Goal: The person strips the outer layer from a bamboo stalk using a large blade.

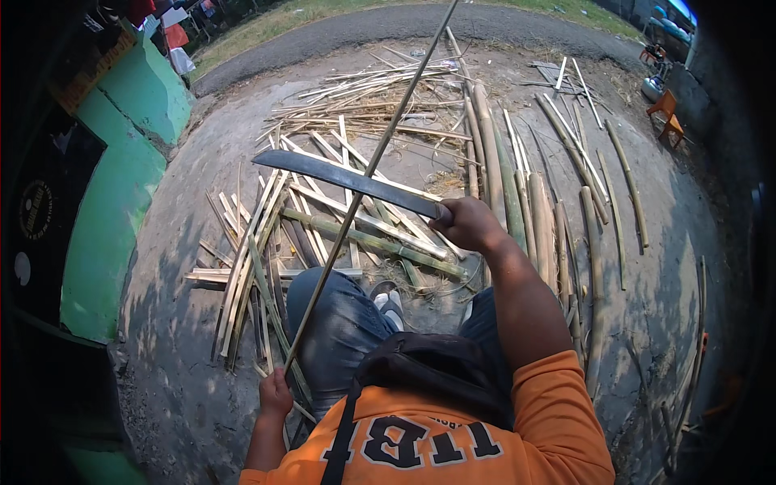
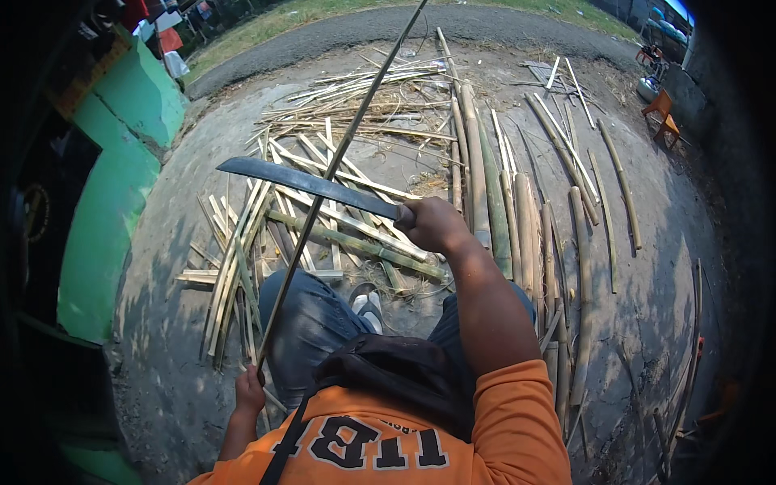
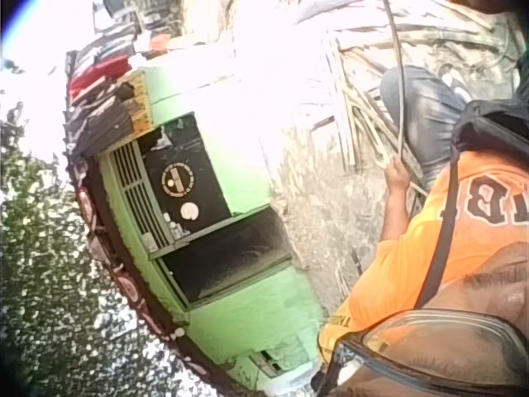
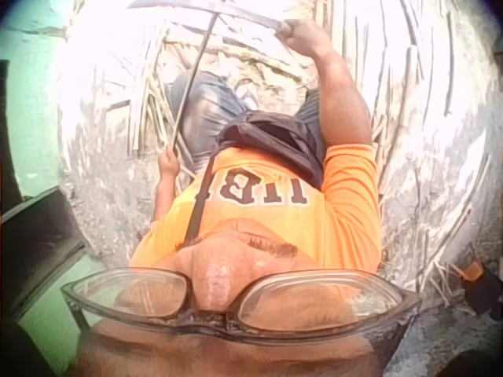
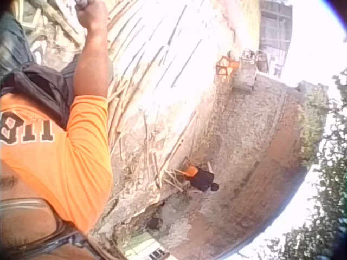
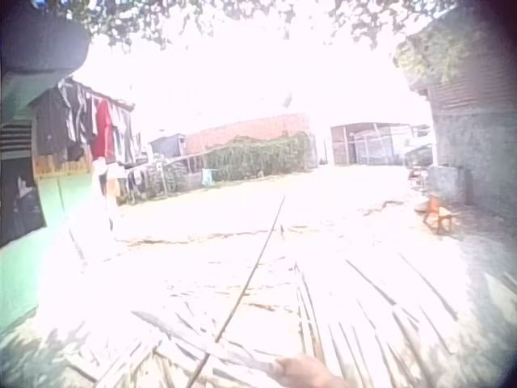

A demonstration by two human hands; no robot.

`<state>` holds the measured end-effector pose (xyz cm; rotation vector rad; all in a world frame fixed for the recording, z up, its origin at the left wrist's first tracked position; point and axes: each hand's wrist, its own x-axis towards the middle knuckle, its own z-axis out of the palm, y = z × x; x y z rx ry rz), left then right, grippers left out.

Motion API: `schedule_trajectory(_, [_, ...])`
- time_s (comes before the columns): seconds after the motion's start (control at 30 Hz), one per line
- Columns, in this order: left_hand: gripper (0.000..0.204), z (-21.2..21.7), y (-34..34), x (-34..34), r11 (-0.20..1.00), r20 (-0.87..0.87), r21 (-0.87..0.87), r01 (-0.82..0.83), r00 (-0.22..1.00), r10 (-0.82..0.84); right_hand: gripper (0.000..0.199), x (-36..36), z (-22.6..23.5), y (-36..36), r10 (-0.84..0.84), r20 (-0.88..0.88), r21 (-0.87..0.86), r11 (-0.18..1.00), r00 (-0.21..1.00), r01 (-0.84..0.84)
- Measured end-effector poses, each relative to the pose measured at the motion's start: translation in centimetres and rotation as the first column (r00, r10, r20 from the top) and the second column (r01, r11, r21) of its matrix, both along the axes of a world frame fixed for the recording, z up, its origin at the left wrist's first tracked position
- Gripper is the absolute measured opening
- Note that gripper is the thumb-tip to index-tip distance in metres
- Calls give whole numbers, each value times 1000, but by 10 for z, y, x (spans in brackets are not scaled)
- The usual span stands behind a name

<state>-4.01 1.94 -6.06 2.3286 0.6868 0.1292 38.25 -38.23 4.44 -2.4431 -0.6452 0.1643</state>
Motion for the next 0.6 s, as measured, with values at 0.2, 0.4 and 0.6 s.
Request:
schedule_trajectory(0.2, [67,-6,-1,-1,999,18,-45,-5,1000,6,22,-4,-6,9,58,-18,162,985,998,-54])
schedule_trajectory(0.4, [67,-3,-3,1,999,-4,-51,-3,1000,3,18,-4,-6,10,1,146,106,994,989,-17])
schedule_trajectory(0.6, [65,3,-5,-1,1000,42,3,-5,999,5,17,-4,14,0,77,223,-27,997,972,-73])
